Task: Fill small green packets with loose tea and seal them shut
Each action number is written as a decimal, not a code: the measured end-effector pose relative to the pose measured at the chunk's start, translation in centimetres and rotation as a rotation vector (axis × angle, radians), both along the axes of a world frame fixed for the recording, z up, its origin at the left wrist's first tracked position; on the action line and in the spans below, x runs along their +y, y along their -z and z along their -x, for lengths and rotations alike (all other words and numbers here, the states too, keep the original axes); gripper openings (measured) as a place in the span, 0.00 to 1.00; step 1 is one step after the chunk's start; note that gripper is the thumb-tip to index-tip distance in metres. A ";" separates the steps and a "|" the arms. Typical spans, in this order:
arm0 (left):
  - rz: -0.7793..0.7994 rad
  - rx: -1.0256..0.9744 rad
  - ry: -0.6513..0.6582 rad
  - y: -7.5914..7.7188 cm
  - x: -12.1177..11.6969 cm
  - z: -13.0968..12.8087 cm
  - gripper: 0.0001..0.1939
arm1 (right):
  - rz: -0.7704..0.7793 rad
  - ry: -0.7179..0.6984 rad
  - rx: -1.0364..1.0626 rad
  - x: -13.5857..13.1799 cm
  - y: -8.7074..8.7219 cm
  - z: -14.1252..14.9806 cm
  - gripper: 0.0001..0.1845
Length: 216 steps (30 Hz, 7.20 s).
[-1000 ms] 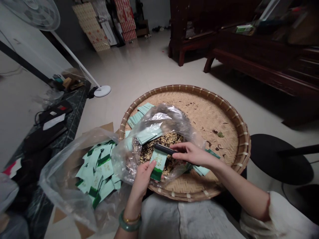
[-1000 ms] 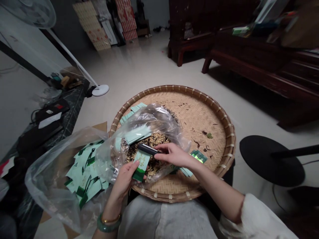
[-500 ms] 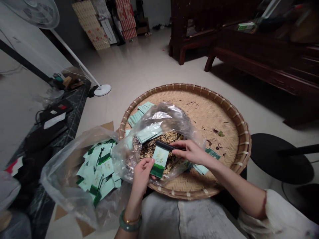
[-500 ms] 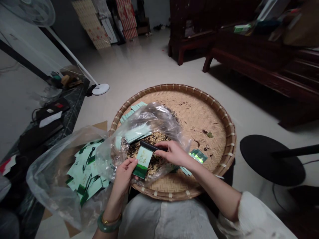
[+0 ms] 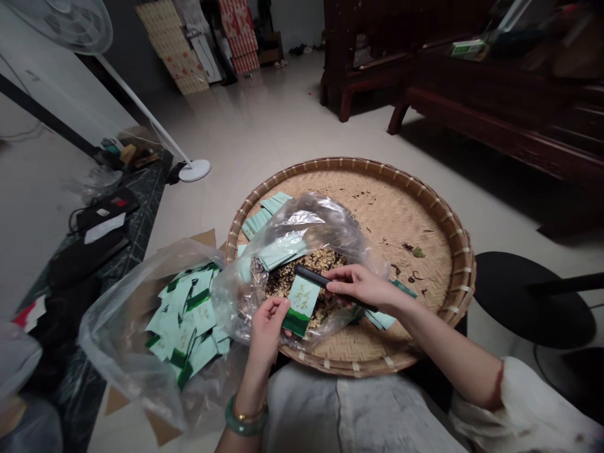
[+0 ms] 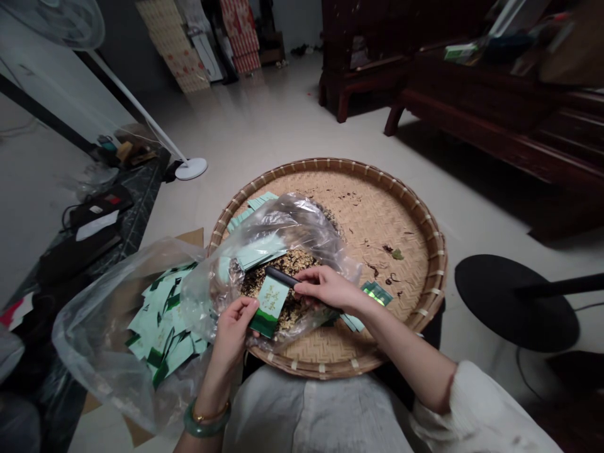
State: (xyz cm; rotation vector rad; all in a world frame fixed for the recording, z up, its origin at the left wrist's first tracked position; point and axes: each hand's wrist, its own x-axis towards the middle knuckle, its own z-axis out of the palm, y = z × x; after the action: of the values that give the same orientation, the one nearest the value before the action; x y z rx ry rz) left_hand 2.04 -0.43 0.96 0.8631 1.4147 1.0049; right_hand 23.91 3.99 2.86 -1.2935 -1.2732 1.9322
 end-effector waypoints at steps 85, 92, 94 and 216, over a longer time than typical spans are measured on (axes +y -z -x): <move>-0.298 -0.253 -0.408 0.0 0.0 1.2 0.24 | -1.216 0.024 -0.458 5.9 1.5 8.6 0.10; -0.207 0.114 -0.095 -0.1 -0.1 -0.7 0.13 | -0.920 0.221 -0.131 -0.3 0.2 7.4 0.21; -0.226 0.191 -0.062 -0.1 -0.3 -0.8 0.14 | -1.060 0.171 -0.263 -0.9 -0.1 6.6 0.24; -0.712 1.069 0.360 3.0 -1.3 2.0 0.22 | 0.011 0.015 0.165 -3.2 4.1 7.5 0.14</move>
State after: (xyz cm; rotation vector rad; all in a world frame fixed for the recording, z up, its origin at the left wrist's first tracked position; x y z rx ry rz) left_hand 0.02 -1.68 -2.03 2.3336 1.6313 0.7641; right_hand 16.37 0.80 -1.20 -1.1201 -1.1694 1.9924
